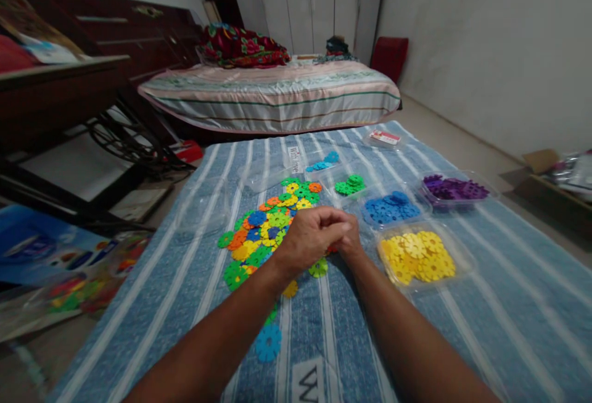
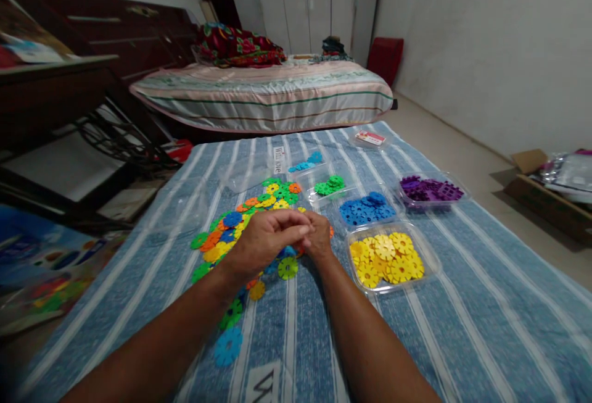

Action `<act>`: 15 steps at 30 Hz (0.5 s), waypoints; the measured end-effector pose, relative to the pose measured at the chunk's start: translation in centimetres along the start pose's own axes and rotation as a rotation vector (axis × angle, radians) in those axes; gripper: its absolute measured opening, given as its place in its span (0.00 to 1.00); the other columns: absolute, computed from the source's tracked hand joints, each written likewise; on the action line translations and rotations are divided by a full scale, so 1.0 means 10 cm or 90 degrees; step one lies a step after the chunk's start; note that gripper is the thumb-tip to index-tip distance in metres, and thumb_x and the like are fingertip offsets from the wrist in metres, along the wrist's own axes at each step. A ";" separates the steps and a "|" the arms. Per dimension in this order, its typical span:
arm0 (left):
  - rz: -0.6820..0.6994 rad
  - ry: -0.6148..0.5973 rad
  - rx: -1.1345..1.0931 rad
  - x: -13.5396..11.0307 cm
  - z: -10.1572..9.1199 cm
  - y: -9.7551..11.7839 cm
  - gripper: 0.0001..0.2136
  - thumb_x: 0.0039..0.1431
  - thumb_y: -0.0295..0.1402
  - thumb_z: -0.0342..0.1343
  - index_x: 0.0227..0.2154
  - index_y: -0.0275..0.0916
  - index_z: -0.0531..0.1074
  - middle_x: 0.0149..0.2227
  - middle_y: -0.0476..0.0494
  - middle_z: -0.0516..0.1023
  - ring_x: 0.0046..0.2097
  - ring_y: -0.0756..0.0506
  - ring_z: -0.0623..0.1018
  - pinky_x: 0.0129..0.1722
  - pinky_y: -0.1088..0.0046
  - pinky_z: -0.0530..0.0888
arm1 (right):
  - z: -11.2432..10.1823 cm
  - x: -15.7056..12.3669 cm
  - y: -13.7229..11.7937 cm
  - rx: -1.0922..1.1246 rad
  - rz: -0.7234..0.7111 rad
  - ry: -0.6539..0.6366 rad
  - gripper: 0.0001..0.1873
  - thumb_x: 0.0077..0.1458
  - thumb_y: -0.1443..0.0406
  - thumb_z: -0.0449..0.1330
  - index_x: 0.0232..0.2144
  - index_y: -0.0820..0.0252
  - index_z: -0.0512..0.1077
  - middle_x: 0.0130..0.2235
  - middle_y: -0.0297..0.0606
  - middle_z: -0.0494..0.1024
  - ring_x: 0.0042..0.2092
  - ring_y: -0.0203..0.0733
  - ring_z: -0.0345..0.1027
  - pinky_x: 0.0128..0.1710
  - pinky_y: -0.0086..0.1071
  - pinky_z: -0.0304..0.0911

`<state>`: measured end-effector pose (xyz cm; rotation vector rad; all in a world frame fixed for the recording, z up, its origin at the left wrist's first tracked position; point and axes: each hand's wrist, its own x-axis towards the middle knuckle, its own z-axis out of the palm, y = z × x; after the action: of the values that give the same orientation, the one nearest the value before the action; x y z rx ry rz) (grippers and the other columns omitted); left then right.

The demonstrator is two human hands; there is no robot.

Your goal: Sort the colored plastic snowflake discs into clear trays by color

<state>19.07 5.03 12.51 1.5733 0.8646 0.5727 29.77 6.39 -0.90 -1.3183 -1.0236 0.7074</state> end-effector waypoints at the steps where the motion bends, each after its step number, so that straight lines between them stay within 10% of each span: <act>1: -0.019 -0.006 0.048 -0.06 -0.08 -0.07 0.11 0.51 0.39 0.59 0.30 0.36 0.75 0.25 0.48 0.77 0.28 0.50 0.75 0.32 0.73 0.72 | 0.00 0.00 -0.01 -0.002 -0.001 0.002 0.25 0.54 0.46 0.56 0.16 0.58 0.68 0.19 0.30 0.65 0.25 0.36 0.59 0.25 0.29 0.54; 9: -0.175 -0.104 0.342 -0.76 -0.86 -0.49 0.12 0.52 0.42 0.55 0.27 0.37 0.73 0.23 0.51 0.70 0.27 0.50 0.69 0.28 0.74 0.64 | 0.01 -0.03 -0.09 -0.011 0.001 0.034 0.28 0.55 0.44 0.54 0.15 0.58 0.66 0.18 0.29 0.64 0.24 0.35 0.56 0.26 0.30 0.53; 15: -0.218 -0.175 0.529 -1.15 -0.81 -0.57 0.08 0.51 0.39 0.55 0.26 0.39 0.70 0.25 0.51 0.69 0.30 0.48 0.70 0.30 0.73 0.60 | -0.04 -0.05 -0.07 -0.018 -0.009 0.026 0.28 0.55 0.44 0.56 0.15 0.58 0.68 0.18 0.31 0.67 0.24 0.36 0.59 0.28 0.31 0.55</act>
<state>4.72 1.07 9.65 2.1015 1.2028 -0.3009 29.80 5.68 -0.30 -1.3430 -1.0130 0.6554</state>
